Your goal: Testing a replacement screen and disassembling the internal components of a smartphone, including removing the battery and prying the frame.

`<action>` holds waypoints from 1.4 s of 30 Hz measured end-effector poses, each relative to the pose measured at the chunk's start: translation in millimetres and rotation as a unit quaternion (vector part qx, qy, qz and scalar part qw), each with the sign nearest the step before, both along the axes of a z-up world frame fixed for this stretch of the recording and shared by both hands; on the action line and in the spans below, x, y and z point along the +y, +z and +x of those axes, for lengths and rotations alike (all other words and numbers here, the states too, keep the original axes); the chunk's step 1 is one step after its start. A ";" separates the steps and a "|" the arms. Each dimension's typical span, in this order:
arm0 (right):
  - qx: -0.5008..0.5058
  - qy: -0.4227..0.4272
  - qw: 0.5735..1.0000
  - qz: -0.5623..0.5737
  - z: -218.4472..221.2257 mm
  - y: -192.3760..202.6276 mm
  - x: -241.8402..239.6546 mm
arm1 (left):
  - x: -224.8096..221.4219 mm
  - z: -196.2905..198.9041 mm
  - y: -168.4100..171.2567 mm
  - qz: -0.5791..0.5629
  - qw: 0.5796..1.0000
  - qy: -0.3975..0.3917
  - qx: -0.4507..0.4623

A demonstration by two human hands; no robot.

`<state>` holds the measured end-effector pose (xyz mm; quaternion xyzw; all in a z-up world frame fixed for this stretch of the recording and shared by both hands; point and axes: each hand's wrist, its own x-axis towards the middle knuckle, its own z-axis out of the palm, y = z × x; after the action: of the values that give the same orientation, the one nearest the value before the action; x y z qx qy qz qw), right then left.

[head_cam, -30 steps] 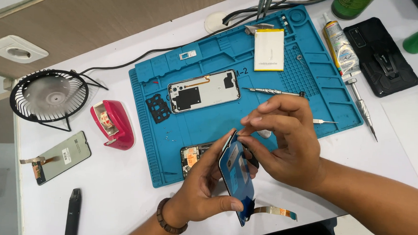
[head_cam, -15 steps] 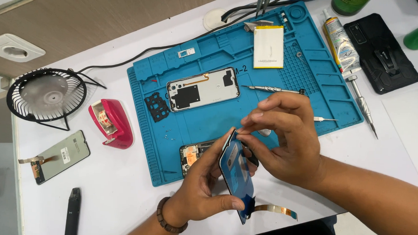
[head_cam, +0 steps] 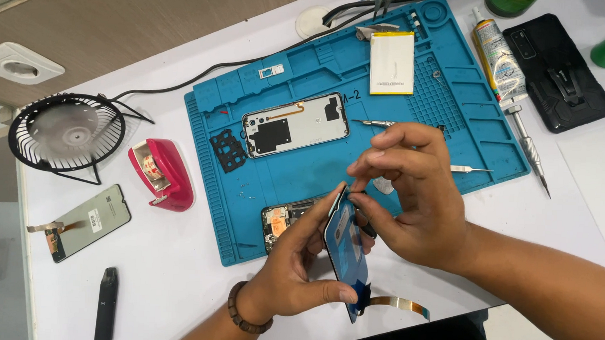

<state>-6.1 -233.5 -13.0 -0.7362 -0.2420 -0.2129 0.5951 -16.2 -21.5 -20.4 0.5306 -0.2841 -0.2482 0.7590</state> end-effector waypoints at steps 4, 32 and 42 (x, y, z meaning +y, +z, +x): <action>-0.005 0.007 1.000 -0.006 0.9 0.0 -0.9 | 0.1 0.0 3.1 0.001 1.000 -0.008 0.028; -0.081 0.032 0.982 -0.170 6.9 17.4 -0.8 | 11.2 -0.1 -22.4 -0.083 0.990 0.016 0.113; -0.057 0.040 0.990 -0.125 2.3 13.9 -3.4 | 9.7 7.4 -8.1 -0.078 0.990 0.030 0.110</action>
<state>-3.8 -236.9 0.9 -0.7810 -0.3293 -0.1986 0.4921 -8.8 -11.8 -28.5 0.4471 -0.2014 -0.2595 0.8320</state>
